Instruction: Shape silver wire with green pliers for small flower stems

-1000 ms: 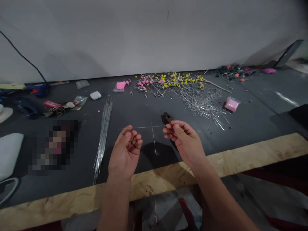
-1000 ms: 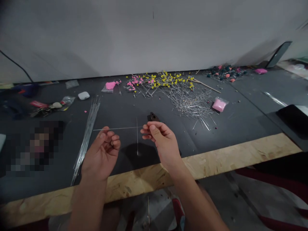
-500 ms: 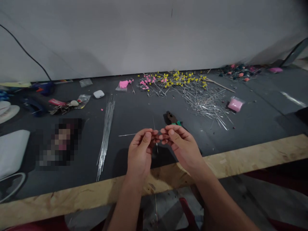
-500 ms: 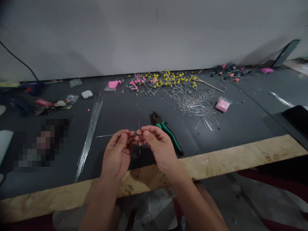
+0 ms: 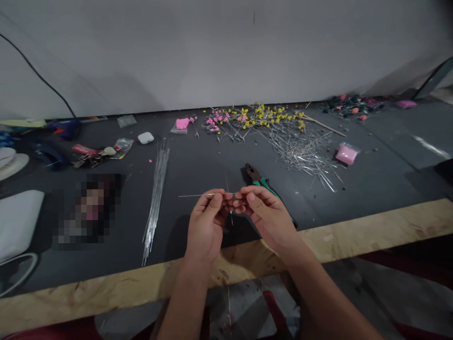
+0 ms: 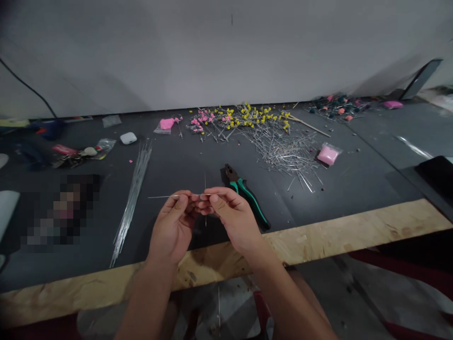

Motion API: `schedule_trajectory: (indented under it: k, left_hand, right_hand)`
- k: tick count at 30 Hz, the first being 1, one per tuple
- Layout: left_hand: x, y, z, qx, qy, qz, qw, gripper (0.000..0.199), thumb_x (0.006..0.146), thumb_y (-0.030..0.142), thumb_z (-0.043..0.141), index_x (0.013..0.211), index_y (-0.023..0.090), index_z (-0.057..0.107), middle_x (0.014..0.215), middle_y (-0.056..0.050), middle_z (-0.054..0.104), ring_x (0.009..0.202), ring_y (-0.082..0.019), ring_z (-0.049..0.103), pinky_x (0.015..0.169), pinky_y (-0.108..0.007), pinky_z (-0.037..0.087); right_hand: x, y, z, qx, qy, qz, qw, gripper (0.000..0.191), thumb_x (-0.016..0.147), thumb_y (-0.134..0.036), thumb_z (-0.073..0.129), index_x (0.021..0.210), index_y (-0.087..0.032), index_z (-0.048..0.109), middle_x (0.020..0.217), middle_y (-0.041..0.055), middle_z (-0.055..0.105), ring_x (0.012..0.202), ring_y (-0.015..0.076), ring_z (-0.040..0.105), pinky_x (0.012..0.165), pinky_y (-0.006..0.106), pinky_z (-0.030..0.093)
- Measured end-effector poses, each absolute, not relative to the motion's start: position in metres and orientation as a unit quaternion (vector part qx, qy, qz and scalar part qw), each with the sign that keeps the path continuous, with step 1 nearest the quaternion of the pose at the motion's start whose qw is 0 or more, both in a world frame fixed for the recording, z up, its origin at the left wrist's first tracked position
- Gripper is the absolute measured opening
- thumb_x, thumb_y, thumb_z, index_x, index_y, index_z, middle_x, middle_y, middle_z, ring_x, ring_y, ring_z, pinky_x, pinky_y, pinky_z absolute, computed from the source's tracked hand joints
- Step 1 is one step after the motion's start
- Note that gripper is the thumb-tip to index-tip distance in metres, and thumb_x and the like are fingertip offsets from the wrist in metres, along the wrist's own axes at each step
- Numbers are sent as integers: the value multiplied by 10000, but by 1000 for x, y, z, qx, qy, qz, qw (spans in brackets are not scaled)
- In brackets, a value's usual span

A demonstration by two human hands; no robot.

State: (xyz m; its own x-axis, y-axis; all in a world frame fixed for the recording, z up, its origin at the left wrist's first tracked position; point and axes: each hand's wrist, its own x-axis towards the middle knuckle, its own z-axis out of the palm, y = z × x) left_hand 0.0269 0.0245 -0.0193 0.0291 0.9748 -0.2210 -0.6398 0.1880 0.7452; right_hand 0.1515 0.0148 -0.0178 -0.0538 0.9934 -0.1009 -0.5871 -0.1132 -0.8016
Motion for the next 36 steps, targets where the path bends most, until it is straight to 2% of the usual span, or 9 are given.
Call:
schedule_trajectory:
  k: [11,19,36]
  left_hand:
    - [21,28,-19,237,360,586,686,112,718,241,743,794,174,694,740,-13,701,697,-110,639,690,-237,507]
    - [16,29,-17,244,375,587,675,117,708,231,745,793,165,700,740,-20,701,693,-109,632,688,-234,502]
    - [18,31,-18,203,365,592,690,108,721,204,738,804,151,695,721,-11,694,670,-83,632,668,-196,506]
  right_hand:
    - [151,17,-19,-329,-293,666,602,107,759,-324,728,840,-255,729,826,-14,725,767,119,655,719,269,521]
    - [153,17,-21,-316,-289,668,609,74,788,-261,706,858,-252,728,830,-21,726,748,97,662,715,236,526]
    - [155,19,-19,-306,-279,653,634,23,815,-235,671,836,-242,677,823,-21,730,762,121,692,727,263,537]
